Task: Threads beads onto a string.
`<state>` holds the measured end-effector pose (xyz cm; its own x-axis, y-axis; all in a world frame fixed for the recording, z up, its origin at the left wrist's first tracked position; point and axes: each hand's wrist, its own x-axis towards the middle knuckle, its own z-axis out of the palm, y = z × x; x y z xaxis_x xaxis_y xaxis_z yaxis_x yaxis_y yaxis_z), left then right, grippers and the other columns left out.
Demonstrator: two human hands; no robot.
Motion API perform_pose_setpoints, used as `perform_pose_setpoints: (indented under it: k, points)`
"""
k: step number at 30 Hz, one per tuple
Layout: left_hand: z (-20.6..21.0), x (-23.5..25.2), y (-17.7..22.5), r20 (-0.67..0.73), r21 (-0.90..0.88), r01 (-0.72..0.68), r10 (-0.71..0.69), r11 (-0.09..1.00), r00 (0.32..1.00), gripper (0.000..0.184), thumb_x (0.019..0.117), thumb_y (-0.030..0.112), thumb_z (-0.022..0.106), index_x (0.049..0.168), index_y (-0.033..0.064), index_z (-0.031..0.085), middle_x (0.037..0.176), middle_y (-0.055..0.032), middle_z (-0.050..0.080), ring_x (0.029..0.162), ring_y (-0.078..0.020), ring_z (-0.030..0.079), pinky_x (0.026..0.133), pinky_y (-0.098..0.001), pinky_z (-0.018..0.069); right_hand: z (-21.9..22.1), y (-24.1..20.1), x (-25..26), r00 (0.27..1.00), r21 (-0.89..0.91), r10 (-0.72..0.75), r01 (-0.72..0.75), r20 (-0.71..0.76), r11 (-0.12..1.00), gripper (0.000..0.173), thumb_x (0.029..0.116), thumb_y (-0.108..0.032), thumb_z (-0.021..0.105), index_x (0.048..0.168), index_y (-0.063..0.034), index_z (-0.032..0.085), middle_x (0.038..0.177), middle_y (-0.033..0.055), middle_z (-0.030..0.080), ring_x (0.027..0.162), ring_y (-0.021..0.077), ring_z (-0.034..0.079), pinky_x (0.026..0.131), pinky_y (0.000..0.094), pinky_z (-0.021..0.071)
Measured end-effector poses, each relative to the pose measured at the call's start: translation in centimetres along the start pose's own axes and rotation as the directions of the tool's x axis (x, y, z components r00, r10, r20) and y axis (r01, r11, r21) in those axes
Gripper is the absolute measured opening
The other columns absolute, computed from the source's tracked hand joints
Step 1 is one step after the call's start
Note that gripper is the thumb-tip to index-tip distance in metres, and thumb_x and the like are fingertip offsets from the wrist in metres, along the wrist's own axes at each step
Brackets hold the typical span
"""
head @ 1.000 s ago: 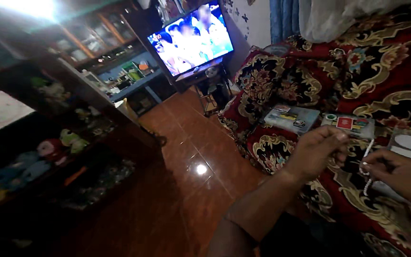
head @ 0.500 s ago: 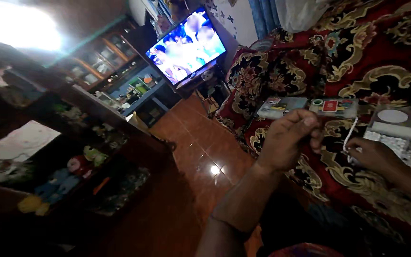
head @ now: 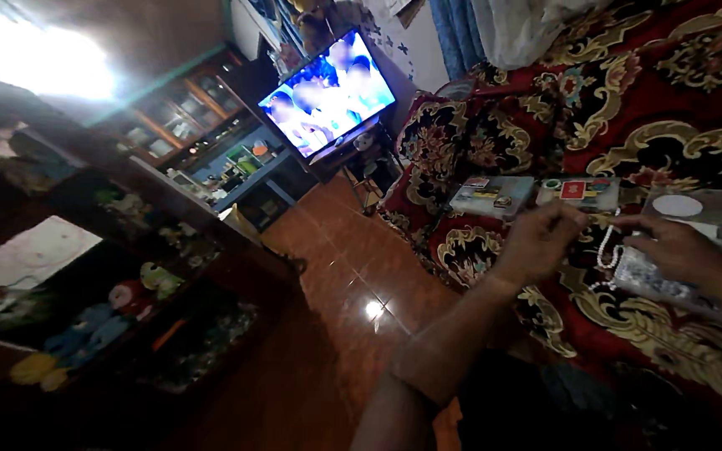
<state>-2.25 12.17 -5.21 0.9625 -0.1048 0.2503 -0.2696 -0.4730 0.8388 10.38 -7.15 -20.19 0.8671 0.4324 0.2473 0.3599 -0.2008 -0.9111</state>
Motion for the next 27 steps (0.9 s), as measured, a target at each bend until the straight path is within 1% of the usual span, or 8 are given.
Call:
perform_pose_setpoints:
  k: [1, 3, 6, 9, 11, 16, 20, 27]
  points:
    - [0.7, 0.4, -1.5, 0.022, 0.097, 0.02, -0.023, 0.995, 1.0, 0.024, 0.106, 0.013, 0.052, 0.109, -0.0056, 0.067, 0.088, -0.0095, 0.067, 0.075, -0.0121, 0.063, 0.073, -0.0305, 0.0549, 0.1, -1.5, -0.7, 0.999, 0.197, -0.047, 0.047, -0.004, 0.979, 0.034, 0.0985, -0.007, 0.05, 0.13, -0.0038, 0.063, 0.128, 0.01, 0.068, 0.117, 0.0204, 0.065, 0.101, 0.0406, 0.0528]
    - [2.4, 0.7, -4.0, 0.048, 0.195, 0.01, -0.019, 0.981, 0.999, 0.027, 0.1064, 0.015, 0.052, 0.11, -0.0058, 0.069, 0.097, -0.0142, 0.07, 0.087, -0.0183, 0.067, 0.084, -0.0375, 0.0559, 1.1, -3.4, -2.6, 0.994, 0.471, -0.09, 0.05, 0.063, 0.881, 0.04, 0.097, -0.015, 0.049, 0.135, -0.0026, 0.057, 0.129, 0.0067, 0.068, 0.117, 0.0154, 0.065, 0.101, 0.0346, 0.0533]
    - [4.3, 0.4, -6.3, 0.081, 0.243, 0.0, -0.02, 0.97, 0.997, 0.028, 0.1064, 0.016, 0.051, 0.109, -0.0054, 0.069, 0.101, -0.0174, 0.071, 0.093, -0.0247, 0.07, 0.089, -0.0444, 0.0567, 2.3, -3.0, -5.1, 0.991, 0.477, -0.025, -0.042, 0.133, 0.878, 0.047, 0.094, -0.02, 0.058, 0.138, -0.0053, 0.054, 0.115, 0.0053, 0.071, 0.096, 0.0156, 0.071, 0.085, 0.035, 0.0613]
    - [5.6, -0.6, -7.8, 0.11, 0.218, 0.032, -0.057, 0.975, 0.992, 0.03, 0.1069, 0.019, 0.051, 0.109, -0.0055, 0.069, 0.098, -0.0181, 0.071, 0.091, -0.0266, 0.069, 0.087, -0.0467, 0.0561, 2.9, -2.2, -6.0, 0.994, 0.368, 0.066, -0.092, 0.083, 0.925, 0.037, 0.09, -0.011, 0.061, 0.127, -0.0056, 0.061, 0.093, 0.0002, 0.072, 0.065, 0.0058, 0.063, 0.055, 0.0221, 0.0534]
    - [6.3, -1.1, -9.1, 0.118, 0.174, 0.071, -0.092, 0.982, 0.989, 0.032, 0.1076, 0.02, 0.051, 0.11, -0.0062, 0.068, 0.098, -0.0194, 0.07, 0.092, -0.028, 0.069, 0.087, -0.0475, 0.0554, 2.8, -1.6, -6.2, 0.996, 0.211, 0.087, -0.092, 0.033, 0.973, 0.031, 0.0891, -0.013, 0.067, 0.119, -0.0058, 0.067, 0.091, 0.0011, 0.072, 0.07, 0.0063, 0.065, 0.062, 0.0245, 0.0562]
    - [8.5, -2.8, -13.0, 0.132, -0.038, 0.107, -0.101, 0.994, 0.986, 0.028, 0.106, 0.015, 0.052, 0.109, -0.0078, 0.069, 0.097, -0.018, 0.07, 0.087, -0.0224, 0.067, 0.084, -0.0406, 0.0549, 2.7, -1.8, -7.3, 0.989, -0.206, 0.151, -0.147, 0.004, 0.967, 0.016, 0.0957, -0.014, 0.071, 0.11, -0.0072, 0.076, 0.086, 0.0132, 0.069, 0.074, 0.0255, 0.063, 0.071, 0.0531, 0.0533]
    - [9.2, -3.9, -14.6, 0.138, -0.23, 0.199, -0.171, 0.953, 0.976, 0.027, 0.1065, 0.017, 0.053, 0.107, -0.0065, 0.067, 0.085, -0.0092, 0.064, 0.068, -0.0106, 0.057, 0.067, -0.0282, 0.0509, 3.0, -1.3, -7.4, 0.992, -0.351, 0.123, -0.103, 0.036, 0.931, 0.013, 0.0976, -0.013, 0.071, 0.105, -0.0048, 0.077, 0.098, 0.0171, 0.073, 0.082, 0.0308, 0.067, 0.078, 0.0581, 0.0536]
    - [8.8, -4.1, -15.6, 0.149, -0.316, 0.23, -0.191, 0.921, 0.97, 0.025, 0.1063, 0.015, 0.052, 0.109, -0.0061, 0.066, 0.083, -0.0074, 0.062, 0.067, -0.0094, 0.054, 0.065, -0.0267, 0.0492, 3.2, -1.6, -7.4, 0.971, -0.372, 0.232, -0.193, 0.063, 0.908, 0.018, 0.1018, -0.013, 0.063, 0.109, 0.0006, 0.072, 0.093, 0.0224, 0.07, 0.08, 0.0356, 0.067, 0.076, 0.0604, 0.0536]
